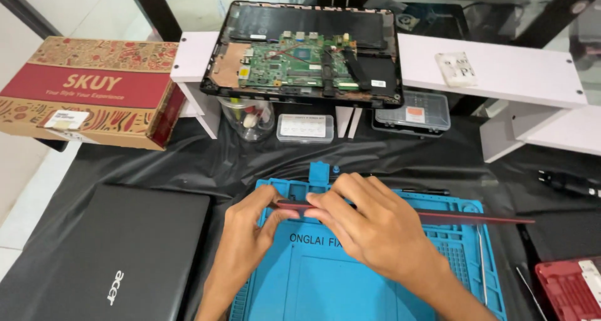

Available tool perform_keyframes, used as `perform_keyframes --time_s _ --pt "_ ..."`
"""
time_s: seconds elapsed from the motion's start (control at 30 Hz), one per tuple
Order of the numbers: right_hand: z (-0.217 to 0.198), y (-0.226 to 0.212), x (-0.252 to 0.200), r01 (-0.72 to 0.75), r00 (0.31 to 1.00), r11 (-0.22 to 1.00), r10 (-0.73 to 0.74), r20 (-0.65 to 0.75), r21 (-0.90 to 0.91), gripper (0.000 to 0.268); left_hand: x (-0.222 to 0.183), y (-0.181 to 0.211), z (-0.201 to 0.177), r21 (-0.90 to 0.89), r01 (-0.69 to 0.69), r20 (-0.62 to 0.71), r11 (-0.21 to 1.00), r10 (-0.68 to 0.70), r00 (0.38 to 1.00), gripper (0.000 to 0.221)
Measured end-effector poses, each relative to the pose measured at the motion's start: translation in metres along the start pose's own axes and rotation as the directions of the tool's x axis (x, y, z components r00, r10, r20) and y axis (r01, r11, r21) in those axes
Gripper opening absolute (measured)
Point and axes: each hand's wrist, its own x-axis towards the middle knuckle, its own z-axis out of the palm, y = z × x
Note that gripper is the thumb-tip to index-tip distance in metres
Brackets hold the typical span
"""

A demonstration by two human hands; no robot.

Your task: Disassembling and repairing the screen/lid assembly of a laptop using a screwdriver and manual manipulation.

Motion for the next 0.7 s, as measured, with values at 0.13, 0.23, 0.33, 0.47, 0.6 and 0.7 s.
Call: perform_keyframes --time_s 0.13,0.23,0.33,0.47,0.6,0.7 --pt "-0.003 0.0 -0.003 0.013 0.999 0.999 -0.011 0.037 -0.05 0.028 -0.009 -0.011 0.006 0.014 -0.072 -0.047 0.997 0.072 0.996 0.011" --pt "-0.01 0.002 -0.006 0.004 0.996 1.0 -0.004 0.092 0.007 0.031 -0.009 -0.026 0.012 -0.013 -0.186 -0.091 0.983 0.184 0.979 0.012" --pt "-0.021 0.008 -0.014 0.016 0.995 1.0 -0.014 0.101 -0.021 0.03 -0.016 -0.055 0.027 -0.034 -0.12 -0.075 0.992 0.117 0.99 0.015" --pt "-0.044 0.022 -0.03 -0.055 0.985 0.998 0.061 0.16 -0.043 0.031 -0.017 -0.079 0.043 -0.043 -0.087 -0.07 0.995 0.084 0.994 0.016" --pt "-0.078 0.034 -0.056 -0.287 0.923 0.955 0.298 0.242 -0.082 0.031 -0.02 -0.076 0.04 -0.042 -0.104 -0.045 0.994 0.103 0.994 0.018" --pt "-0.1 0.058 -0.124 -0.46 0.87 0.887 0.443 0.217 0.031 0.036 -0.017 -0.069 0.034 -0.038 -0.097 -0.001 0.995 0.097 0.995 0.034"
